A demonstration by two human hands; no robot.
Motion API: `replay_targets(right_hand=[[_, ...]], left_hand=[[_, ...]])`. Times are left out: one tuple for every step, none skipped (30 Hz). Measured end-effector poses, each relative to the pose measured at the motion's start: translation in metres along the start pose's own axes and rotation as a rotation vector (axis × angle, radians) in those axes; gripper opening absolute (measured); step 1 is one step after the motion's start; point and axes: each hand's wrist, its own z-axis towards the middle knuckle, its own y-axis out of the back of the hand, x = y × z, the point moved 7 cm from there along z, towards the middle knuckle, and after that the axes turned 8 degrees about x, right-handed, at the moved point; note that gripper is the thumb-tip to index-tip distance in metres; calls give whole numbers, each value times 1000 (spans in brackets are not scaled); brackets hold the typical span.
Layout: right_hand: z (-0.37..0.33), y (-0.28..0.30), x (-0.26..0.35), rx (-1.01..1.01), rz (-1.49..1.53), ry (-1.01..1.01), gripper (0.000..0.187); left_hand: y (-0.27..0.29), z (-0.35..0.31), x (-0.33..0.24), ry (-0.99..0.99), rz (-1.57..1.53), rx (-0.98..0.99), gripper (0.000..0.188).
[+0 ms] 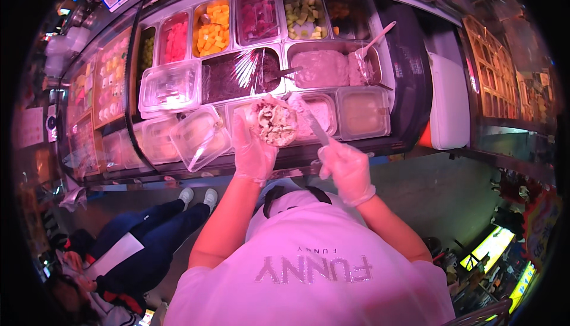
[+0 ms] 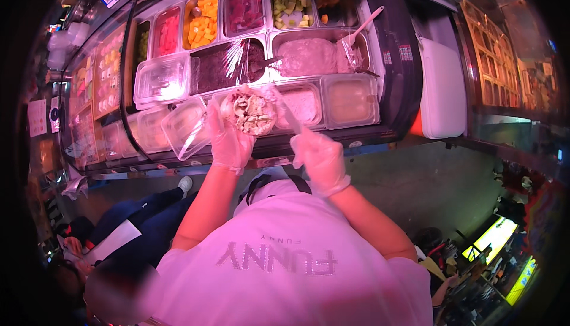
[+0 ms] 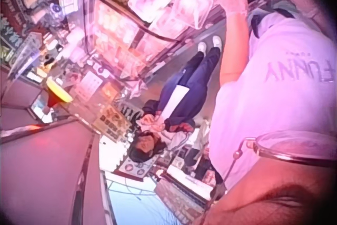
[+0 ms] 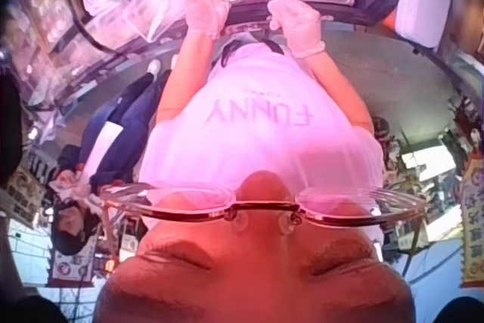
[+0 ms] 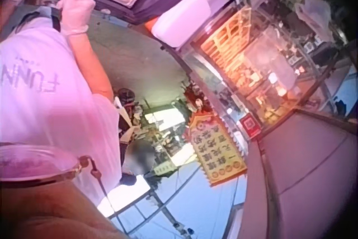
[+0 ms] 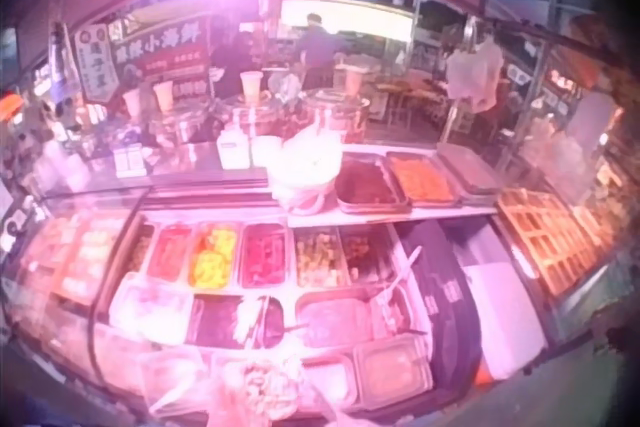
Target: The person scoops a white creamy base into a plastic bag, adds diced yellow fruit, wraps the bag, and rolls it into a ball. They then coat the ball in a brown crumbly topping and place it into a small paper cup. Finally, they remove gloves and handle small paper cards.
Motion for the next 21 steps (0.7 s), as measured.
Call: replay_targets(right_hand=[[-5, -4, 12, -40, -171, 208, 25], [-7, -9, 21, -72, -490, 387, 31], [-9, -18, 35, -101, -777, 529, 34], [-11, -30, 46, -130, -1066, 668, 39], [-10, -35, 44, -116, -1110, 639, 45], [-12, -38, 40, -106, -1159, 605, 52], [-12, -42, 37, -94, -1207, 570, 59], [-12, -46, 36, -89, -1245, 549, 61], [-11, -52, 35, -84, -1284, 530, 62], [-10, -56, 33, -78, -1323, 511, 64], [-12, -59, 31, -101, -1294, 575, 69], [-13, -61, 32, -85, -1305, 587, 70], [-14, -62, 34, -69, -1316, 599, 72], [-16, -64, 35, -52, -1327, 610, 73], [-19, -64, 33, -21, -1303, 620, 73], [-22, -63, 30, 9, -1279, 629, 74], [-24, -61, 29, 38, -1254, 638, 74], [-25, -59, 31, 49, -1248, 671, 73], [-28, -55, 36, 60, -1241, 703, 71], [-30, -50, 40, 71, -1234, 734, 70], [-33, -46, 44, 86, -1287, 755, 68]], left_hand=[[-6, 3, 4, 11, -8, 30, 71], [-12, 5, 8, 21, -16, 60, 71], [-22, 5, 8, 20, 1, 28, 73], [-26, 7, 10, 16, 13, 33, 73], [-29, 9, 11, 11, 24, 37, 73], [-33, 11, 15, 12, 33, 44, 73], [-45, 13, 17, 35, 10, 40, 70], [-46, 17, 21, 68, 2, 97, 69], [-45, 21, 24, 99, -5, 155, 67], [-45, 24, 27, 129, -12, 212, 66], [-41, 26, 30, 141, -49, 195, 69], [-42, 25, 29, 171, -33, 148, 76], [-44, 24, 27, 200, -17, 102, 83], [-43, 24, 26, 230, -1, 56, 91], [-46, 27, 25, 241, -2, 60, 105], [-49, 27, 23, 240, -23, 59, 105], [-53, 26, 19, 240, -44, 57, 106], [-56, 25, 15, 236, -66, 55, 107], [-57, 25, 14, 246, -142, 91, 109], [-57, 26, 12, 248, -163, 131, 109], [-56, 26, 10, 243, -181, 169, 109]])
